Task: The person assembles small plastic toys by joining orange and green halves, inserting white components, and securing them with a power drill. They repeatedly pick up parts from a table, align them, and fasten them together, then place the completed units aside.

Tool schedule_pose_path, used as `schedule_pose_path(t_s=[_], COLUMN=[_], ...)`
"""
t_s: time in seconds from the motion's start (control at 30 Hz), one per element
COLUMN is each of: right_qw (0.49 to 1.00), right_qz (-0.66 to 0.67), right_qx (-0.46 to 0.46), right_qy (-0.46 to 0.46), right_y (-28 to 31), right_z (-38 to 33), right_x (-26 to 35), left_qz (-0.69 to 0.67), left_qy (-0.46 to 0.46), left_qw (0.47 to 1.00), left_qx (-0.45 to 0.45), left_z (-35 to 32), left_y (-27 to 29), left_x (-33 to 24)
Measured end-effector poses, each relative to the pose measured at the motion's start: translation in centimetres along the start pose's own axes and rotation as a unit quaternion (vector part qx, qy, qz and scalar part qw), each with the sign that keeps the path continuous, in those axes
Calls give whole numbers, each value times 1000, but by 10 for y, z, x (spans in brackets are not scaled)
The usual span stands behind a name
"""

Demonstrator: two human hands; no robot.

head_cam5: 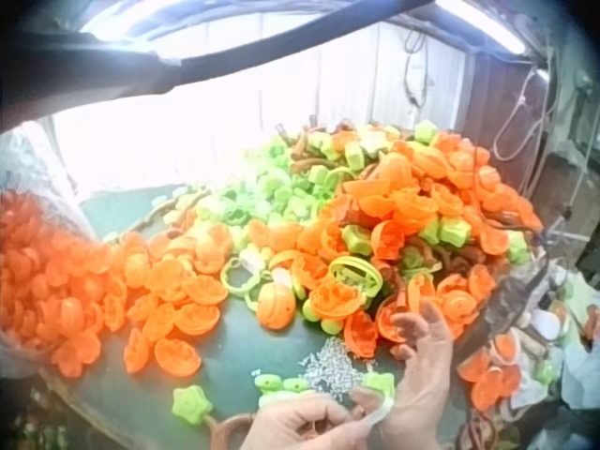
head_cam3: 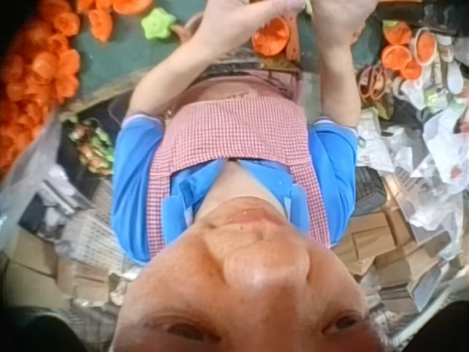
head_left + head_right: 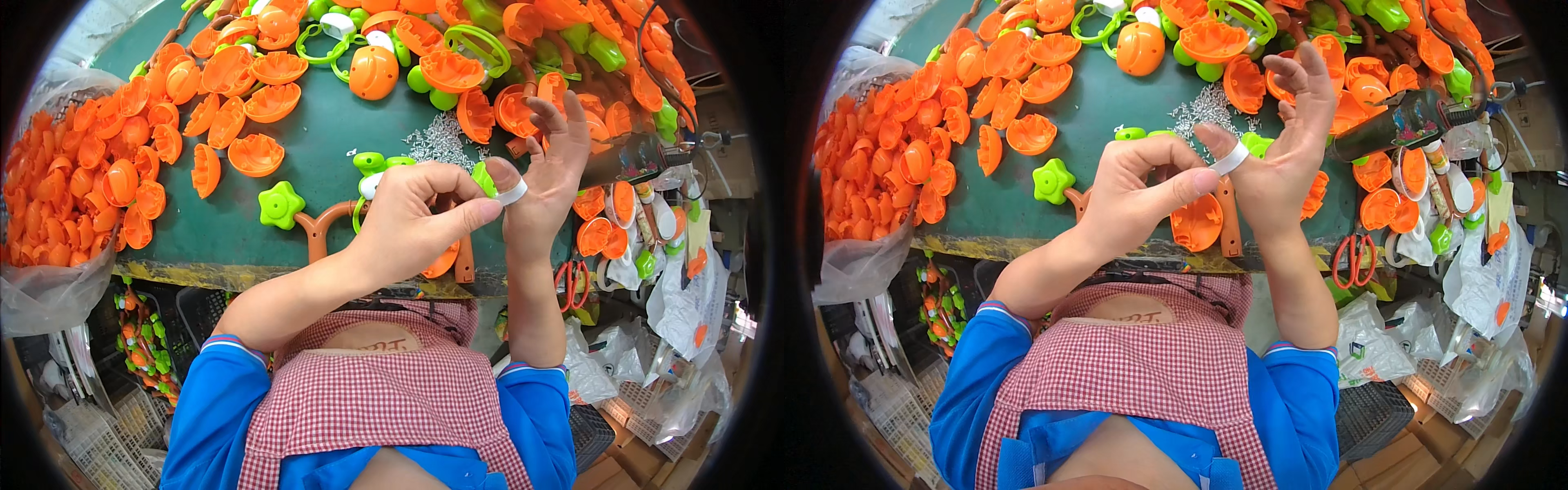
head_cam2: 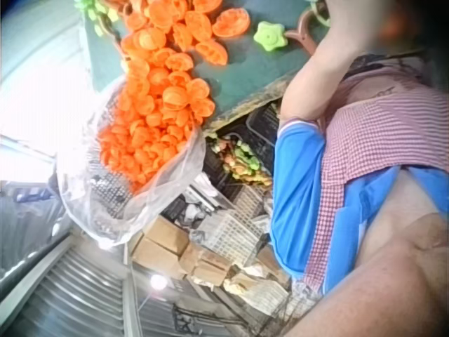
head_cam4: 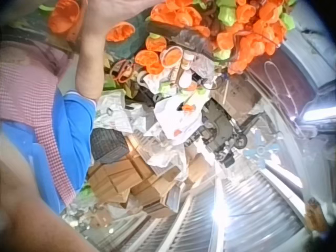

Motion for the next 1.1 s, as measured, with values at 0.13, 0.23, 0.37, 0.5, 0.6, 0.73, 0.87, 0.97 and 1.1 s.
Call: schedule_pose_path(t_s=[0.13, 0.23, 0.37, 0.5, 0.6, 0.73, 0.87, 0.97, 1.1], right_qw=[995, 968, 867, 848, 865, 737, 723, 767, 775], right_qz=[80, 193, 377, 400, 403, 565, 535, 473, 469], right_qx=[7, 38, 140, 138, 131, 174, 87, 99, 100], right_qy=[-61, -155, -293, -318, -269, -327, -429, -422, -411], right_y=[-8, -18, -48, -51, -44, -49, -56, -55, -55], right_z=[-7, -18, -44, -49, -37, -42, -54, -51, -51], right_x=[0, -6, -15, -7, -8, -9, -6, -4, -4], left_qz=[28, 73, 128, 160, 144, 123, 141, 151, 117], left_qy=[-71, -158, -268, -263, -270, -187, -226, -225, -210], left_qw=[997, 984, 955, 951, 952, 973, 961, 960, 969], left_qx=[-13, -21, -22, 10, 18, -49, -70, -69, -54], left_z=[4, 4, -2, -8, -10, -12, -2, 2, 4], left_y=[3, 3, 4, 7, 7, 11, 4, 0, 1], left_x=[-4, -15, -25, -25, -23, -24, -30, -31, -26])
Point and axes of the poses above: each hand's wrist, its own z-axis towards the middle knuckle, its own y-axis out of the back of the hand, x = y × z, the point moved 7 cm from there along z, towards the middle knuckle, and after that the axes turned 1 degree about z, right-handed, at the moved point
